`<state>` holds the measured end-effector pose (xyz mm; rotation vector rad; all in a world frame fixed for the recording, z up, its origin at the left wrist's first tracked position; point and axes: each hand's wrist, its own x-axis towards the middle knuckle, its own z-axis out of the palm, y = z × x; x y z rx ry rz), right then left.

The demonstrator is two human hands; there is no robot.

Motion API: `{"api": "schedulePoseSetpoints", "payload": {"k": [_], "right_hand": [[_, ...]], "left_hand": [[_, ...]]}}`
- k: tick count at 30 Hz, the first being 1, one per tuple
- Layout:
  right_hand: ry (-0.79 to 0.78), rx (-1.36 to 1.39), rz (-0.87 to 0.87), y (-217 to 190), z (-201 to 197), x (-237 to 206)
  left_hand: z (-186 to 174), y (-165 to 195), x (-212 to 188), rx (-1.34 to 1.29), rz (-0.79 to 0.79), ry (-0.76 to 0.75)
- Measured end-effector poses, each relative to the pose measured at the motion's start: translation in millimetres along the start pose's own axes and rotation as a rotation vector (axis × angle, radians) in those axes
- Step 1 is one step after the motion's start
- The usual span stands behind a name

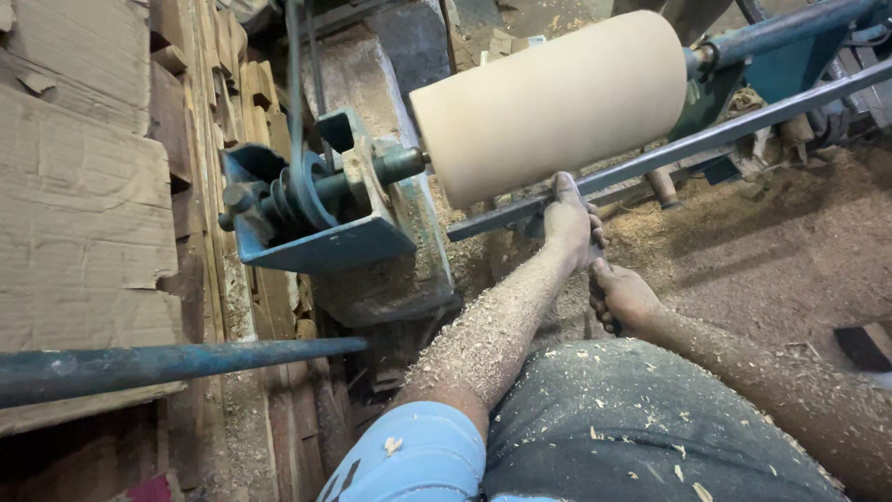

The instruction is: The person shapes a spinning wooden cylinder mounted on a lathe, holding a chisel against the rotating wood with both hands to smooth and form its surface. Wood shavings accumulate on their arms and lap as they work the tool along the piece throughout the clip.

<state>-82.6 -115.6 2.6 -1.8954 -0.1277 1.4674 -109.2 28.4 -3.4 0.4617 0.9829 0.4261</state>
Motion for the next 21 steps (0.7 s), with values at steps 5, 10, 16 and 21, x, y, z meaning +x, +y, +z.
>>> {"api": "schedulePoseSetpoints", "payload": {"k": [5,10,16,21], "right_hand": [[-0.027,-0.038,-0.012,-6.9,4.7,-6.2],[-0.043,-0.188,0.053,-14.9,8.6,-9.7],[-0.041,-0.284,0.01,-12.0,13.0,-5.2],[-0.021,-0.331,-0.023,-4.7,16.7,5.3]], "left_hand": [[-2.3,7.2,-12.0,0.016,-0.039,0.006],[-10.4,15.8,-20.4,-0.049,-0.093,-0.006],[-21.0,10.4,-15.7,-0.072,-0.029,0.013],[-29.8,6.8,-3.9,-0.022,0.061,0.041]]}}
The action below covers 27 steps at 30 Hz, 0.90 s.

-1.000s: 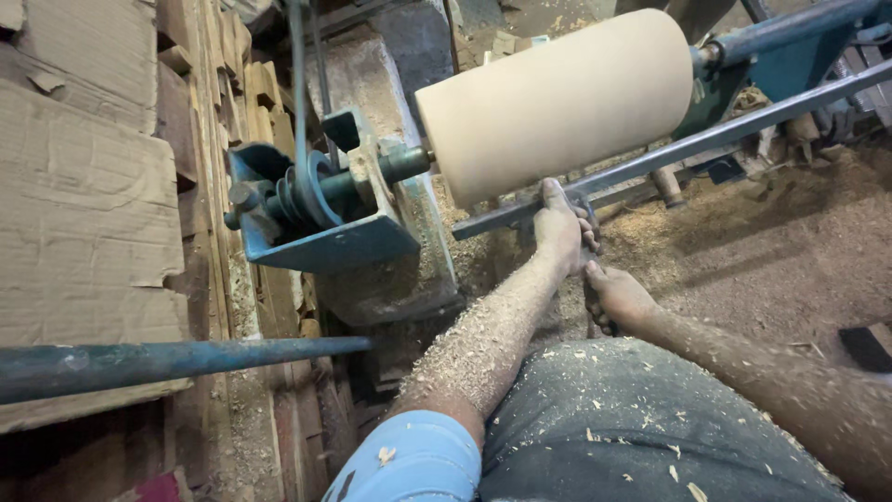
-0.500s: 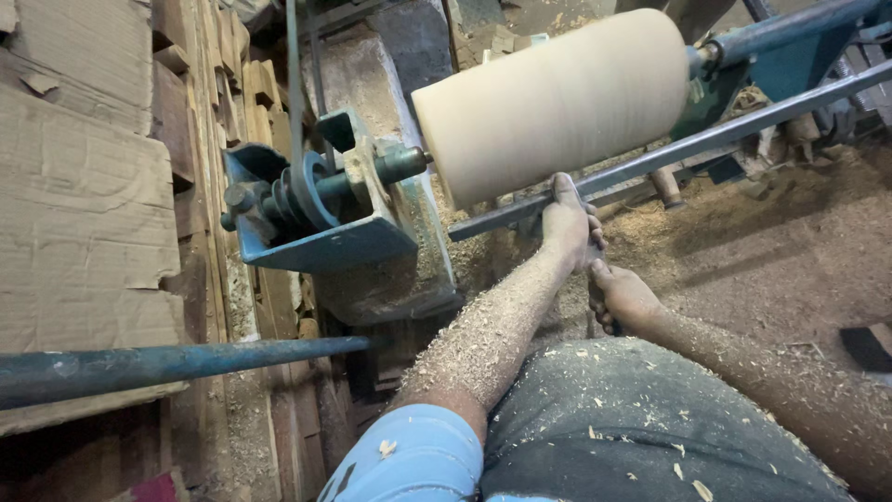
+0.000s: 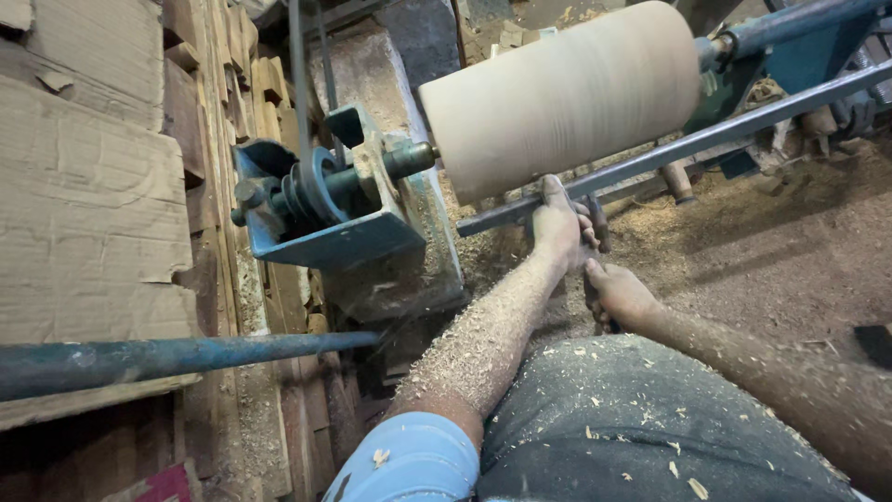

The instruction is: The person shapes a spinning wooden cylinder mounted on a lathe, holding a chisel against the rotating wood with both hands to smooth and form its surface. Wood shavings accumulate on their arms and lap as they work the tool along the piece throughout the clip.

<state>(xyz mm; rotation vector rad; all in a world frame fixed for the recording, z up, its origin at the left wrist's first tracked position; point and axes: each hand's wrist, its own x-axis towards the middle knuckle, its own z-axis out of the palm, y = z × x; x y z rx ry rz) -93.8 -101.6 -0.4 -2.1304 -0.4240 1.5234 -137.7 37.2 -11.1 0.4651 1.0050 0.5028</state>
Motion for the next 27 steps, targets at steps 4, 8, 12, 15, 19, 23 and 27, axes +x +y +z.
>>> {"api": "schedulePoseSetpoints", "payload": {"k": [4,8,12,15,19,23,27], "right_hand": [[-0.024,0.205,0.019,7.0,7.6,4.4],[-0.015,0.121,-0.034,6.5,11.2,9.9],[-0.047,0.127,-0.003,10.5,13.1,11.9],[-0.048,0.005,-0.057,11.8,11.6,17.6],[-0.037,-0.08,-0.106,11.9,12.7,22.2],[-0.117,0.135,-0.026,12.2,17.0,17.3],[-0.068,0.032,-0.026,6.3,19.2,16.9]], "left_hand": [[-5.4,-2.2,3.8,0.049,0.024,0.015],[-10.1,-2.1,0.0,0.003,0.047,0.006],[-12.3,8.0,-8.0,-0.024,-0.016,0.027],[-14.8,14.0,-18.6,-0.035,-0.075,0.044],[-15.5,18.5,-26.0,-0.131,-0.092,0.043],[-19.3,19.2,-22.4,-0.113,-0.085,0.055],[-25.0,15.6,-16.1,-0.114,-0.057,0.029]]}}
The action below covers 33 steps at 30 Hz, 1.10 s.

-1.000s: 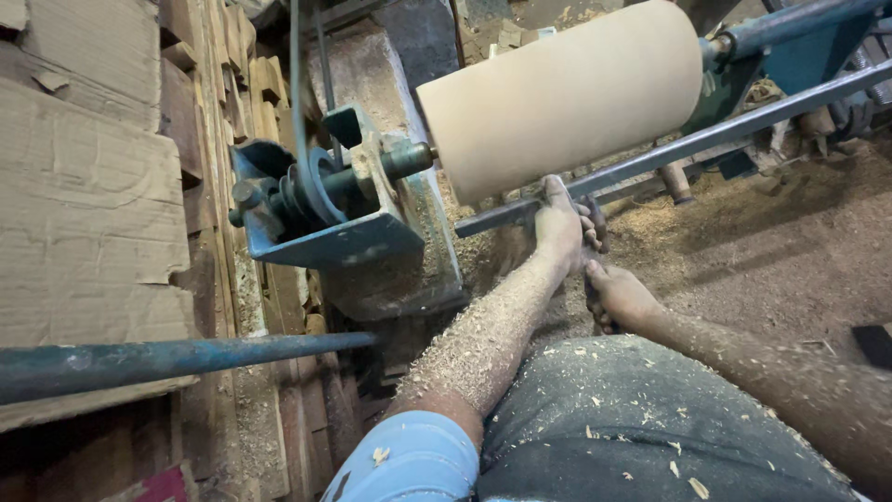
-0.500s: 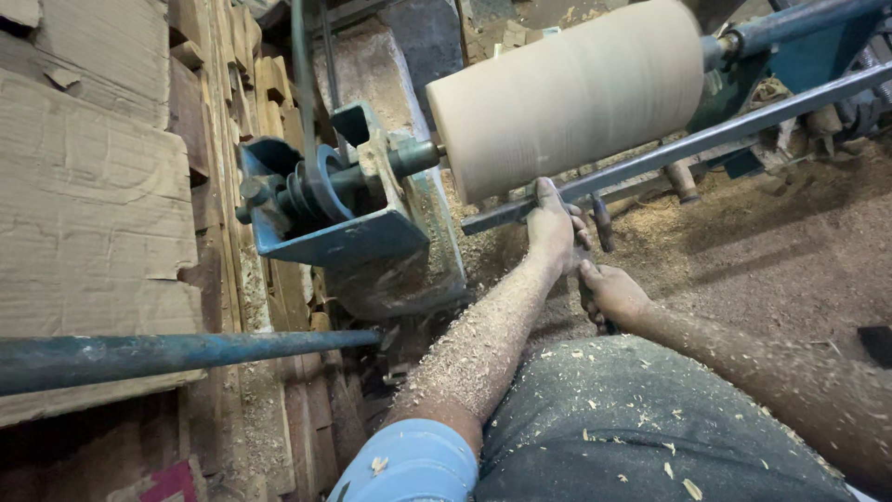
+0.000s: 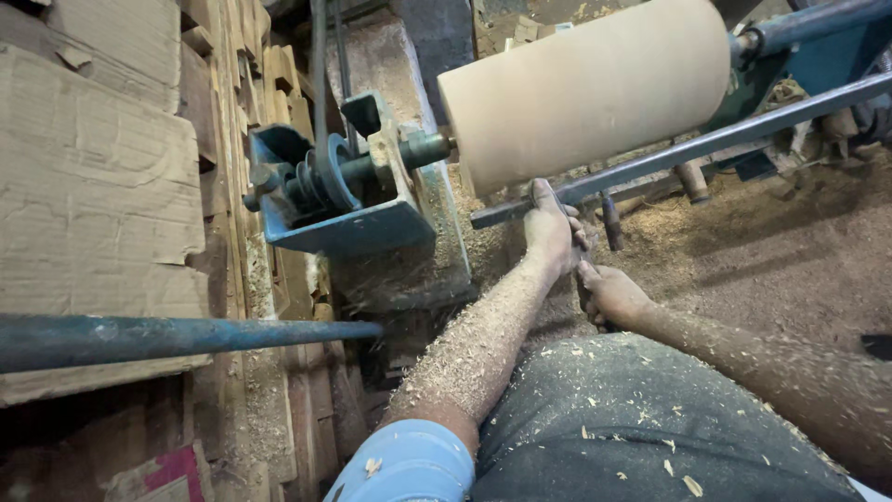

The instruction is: The person shapes a spinning wooden cylinder mounted on a lathe, holding a chisel against the rotating wood with both hands to smooth and form its surface. Wood shavings accumulate on their arms and lap as they work the tool along the piece throughout the clip.

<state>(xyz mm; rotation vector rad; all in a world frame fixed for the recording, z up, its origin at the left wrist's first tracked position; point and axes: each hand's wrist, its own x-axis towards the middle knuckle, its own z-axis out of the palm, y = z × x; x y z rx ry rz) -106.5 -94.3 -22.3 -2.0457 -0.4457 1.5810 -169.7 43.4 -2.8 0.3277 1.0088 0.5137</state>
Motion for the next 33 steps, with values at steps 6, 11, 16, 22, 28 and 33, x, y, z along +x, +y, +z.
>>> {"api": "schedulePoseSetpoints", "payload": {"k": [6,11,16,22,28,33], "right_hand": [[-0.034,0.005,-0.046,-5.4,4.4,-2.5],[-0.039,0.004,-0.005,-14.8,8.7,-11.6],[-0.069,0.057,-0.022,-22.0,14.9,-18.1],[-0.075,0.019,0.025,-29.2,19.7,-18.0],[-0.077,-0.011,0.016,-30.7,24.1,-15.5],[-0.105,-0.002,-0.017,-30.5,28.1,-13.3]], "left_hand": [[-10.0,-0.3,6.0,0.093,0.099,0.048],[-14.4,1.4,3.3,0.059,0.127,0.047],[-17.4,8.4,-3.4,0.024,0.079,0.057],[-24.1,12.7,-7.2,0.021,0.111,0.066],[-29.2,15.3,-4.6,-0.009,0.091,0.081],[-36.8,19.6,-5.2,-0.015,0.1,0.086]]}}
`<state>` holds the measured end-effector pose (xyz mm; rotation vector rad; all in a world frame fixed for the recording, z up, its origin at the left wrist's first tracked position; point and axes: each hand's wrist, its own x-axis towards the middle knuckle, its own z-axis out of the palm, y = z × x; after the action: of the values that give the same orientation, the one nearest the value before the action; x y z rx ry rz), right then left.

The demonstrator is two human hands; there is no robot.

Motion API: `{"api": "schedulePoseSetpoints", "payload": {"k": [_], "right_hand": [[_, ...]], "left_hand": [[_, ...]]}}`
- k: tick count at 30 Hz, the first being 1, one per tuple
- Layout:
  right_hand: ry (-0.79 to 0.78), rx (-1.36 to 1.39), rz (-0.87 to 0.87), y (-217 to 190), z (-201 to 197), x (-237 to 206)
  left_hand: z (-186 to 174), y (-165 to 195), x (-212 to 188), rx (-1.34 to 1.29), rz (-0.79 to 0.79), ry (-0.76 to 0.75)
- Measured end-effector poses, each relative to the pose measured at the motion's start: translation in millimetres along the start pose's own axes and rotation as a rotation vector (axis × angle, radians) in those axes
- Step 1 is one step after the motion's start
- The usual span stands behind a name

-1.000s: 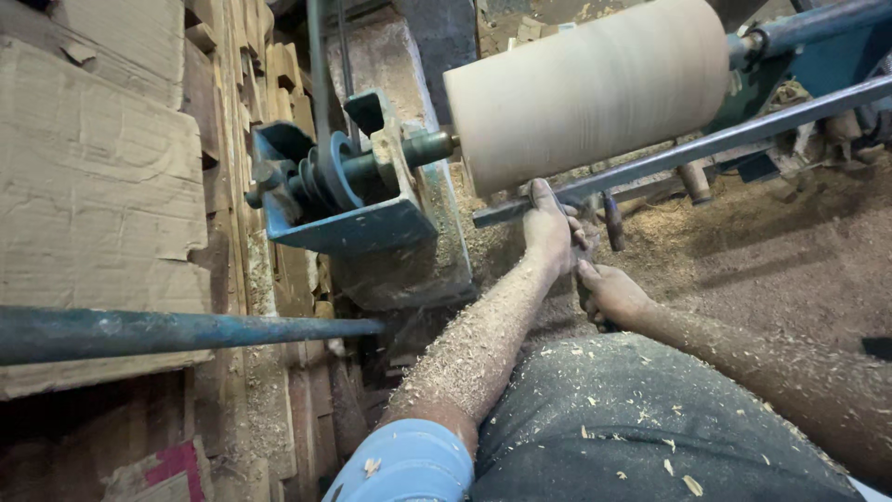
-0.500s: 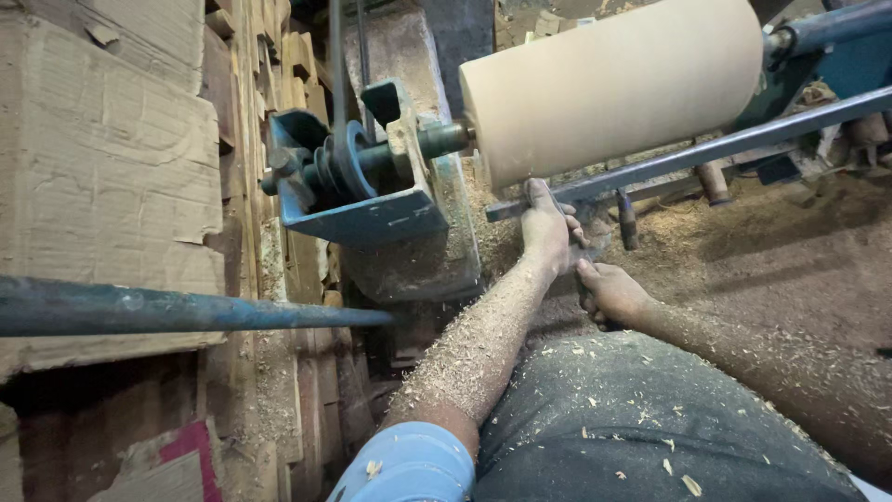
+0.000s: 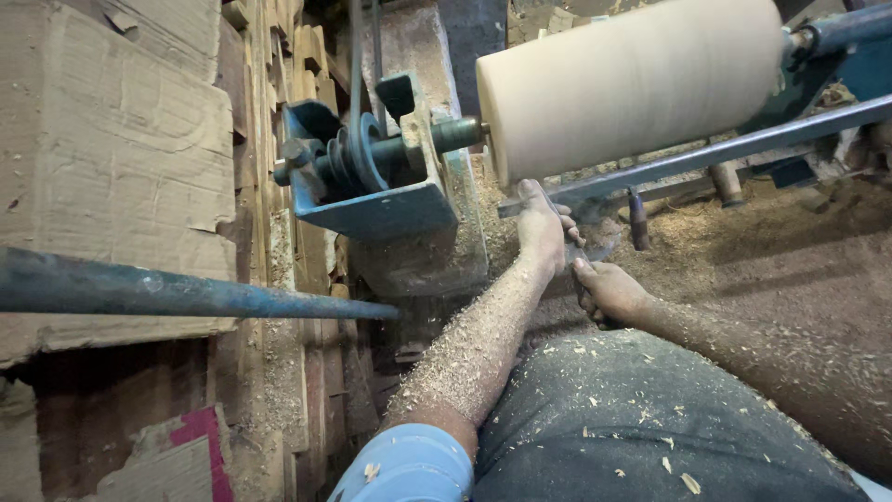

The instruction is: The person shapes a spinning wooden cylinder mounted on a lathe, holding a chisel against the rotating wood with both hands to smooth and form its surface. Wood shavings accumulate on their arms and lap as they work the tool along the piece throughout the clip.

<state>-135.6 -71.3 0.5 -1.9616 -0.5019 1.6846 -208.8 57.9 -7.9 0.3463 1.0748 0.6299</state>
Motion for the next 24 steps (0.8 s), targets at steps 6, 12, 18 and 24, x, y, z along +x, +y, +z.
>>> {"api": "schedulePoseSetpoints", "payload": {"k": [6,12,18,24], "right_hand": [[-0.005,-0.088,0.004,-4.1,1.6,-0.4],[-0.036,-0.042,-0.031,-8.3,6.0,0.3],[-0.03,-0.133,-0.018,-12.9,5.4,0.5],[-0.059,0.017,0.001,-18.2,14.3,-4.4]], "left_hand": [[-3.1,2.3,5.0,-0.066,-0.079,0.022],[-10.3,2.6,8.4,-0.072,-0.052,0.02],[-11.5,6.7,6.6,-0.023,-0.006,0.047],[-14.8,15.2,3.0,-0.014,0.01,0.052]]}}
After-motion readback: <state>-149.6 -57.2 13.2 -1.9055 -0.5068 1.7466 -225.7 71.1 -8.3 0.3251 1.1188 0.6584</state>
